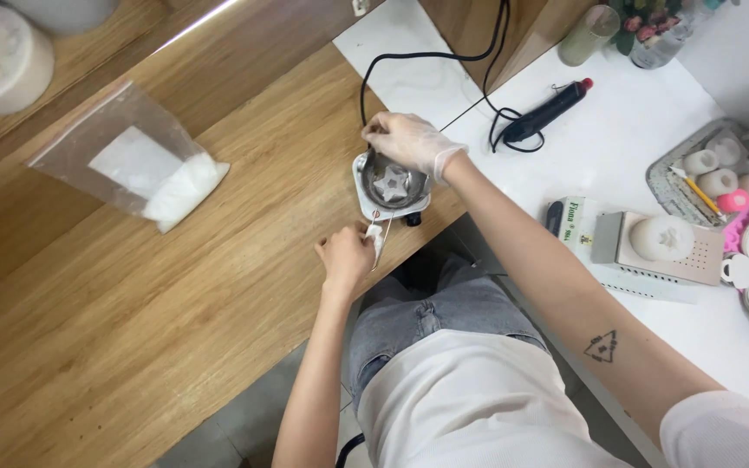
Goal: Melting candle wax in a small pot using an electric heater and a heat gun.
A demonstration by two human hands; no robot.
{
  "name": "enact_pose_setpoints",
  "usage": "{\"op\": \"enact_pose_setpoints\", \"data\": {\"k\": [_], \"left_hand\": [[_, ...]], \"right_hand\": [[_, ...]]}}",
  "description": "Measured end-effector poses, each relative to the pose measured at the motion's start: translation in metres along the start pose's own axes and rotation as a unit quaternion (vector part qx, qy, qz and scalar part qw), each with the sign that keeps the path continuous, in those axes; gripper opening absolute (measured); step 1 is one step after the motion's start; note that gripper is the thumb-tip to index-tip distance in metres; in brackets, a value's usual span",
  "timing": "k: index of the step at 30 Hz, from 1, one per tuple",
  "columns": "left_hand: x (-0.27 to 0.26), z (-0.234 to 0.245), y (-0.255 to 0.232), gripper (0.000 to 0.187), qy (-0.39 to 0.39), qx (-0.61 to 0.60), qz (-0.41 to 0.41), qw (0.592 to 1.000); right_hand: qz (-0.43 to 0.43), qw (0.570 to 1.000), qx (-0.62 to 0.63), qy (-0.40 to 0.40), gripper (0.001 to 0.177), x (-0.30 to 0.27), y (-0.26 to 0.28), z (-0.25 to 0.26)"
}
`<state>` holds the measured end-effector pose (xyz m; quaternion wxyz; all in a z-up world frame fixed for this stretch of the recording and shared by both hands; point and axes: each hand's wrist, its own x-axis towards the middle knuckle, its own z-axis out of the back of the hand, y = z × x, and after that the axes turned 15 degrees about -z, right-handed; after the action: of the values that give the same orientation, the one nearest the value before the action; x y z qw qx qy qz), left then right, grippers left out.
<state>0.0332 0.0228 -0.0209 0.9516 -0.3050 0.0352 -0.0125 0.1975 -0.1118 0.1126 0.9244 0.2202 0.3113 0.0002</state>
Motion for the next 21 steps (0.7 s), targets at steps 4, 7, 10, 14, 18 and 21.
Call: {"op": "enact_pose_setpoints", "data": {"k": [4,7,10,14,18,21], "left_hand": [[-0.002,0.008,-0.011,0.024,0.032,0.005,0.010,0.999],[-0.005,0.009,-0.017,0.024,0.036,0.003,0.005,0.999],[-0.006,0.010,-0.027,0.024,0.047,0.004,0.016,0.999],[-0.007,0.013,-0.027,0.025,0.055,0.012,0.038,0.998],[-0.006,0.016,-0.032,0.025,0.070,0.011,0.056,0.996],[-0.004,0.016,-0.036,0.026,0.078,0.016,0.077,0.994]], "right_hand": [[0.082,0.991,0.081,-0.066,0.043,0.013,-0.036,-0.005],[0.098,0.977,0.149,-0.114,0.043,-0.007,-0.062,0.010],[0.018,0.964,0.226,-0.138,0.040,-0.014,-0.117,0.028],[-0.226,0.929,0.186,-0.229,0.033,-0.002,-0.206,0.048],[-0.265,0.915,-0.143,-0.269,0.038,0.042,-0.274,0.043],[-0.207,0.919,-0.216,-0.256,0.032,0.073,-0.290,0.036]]}}
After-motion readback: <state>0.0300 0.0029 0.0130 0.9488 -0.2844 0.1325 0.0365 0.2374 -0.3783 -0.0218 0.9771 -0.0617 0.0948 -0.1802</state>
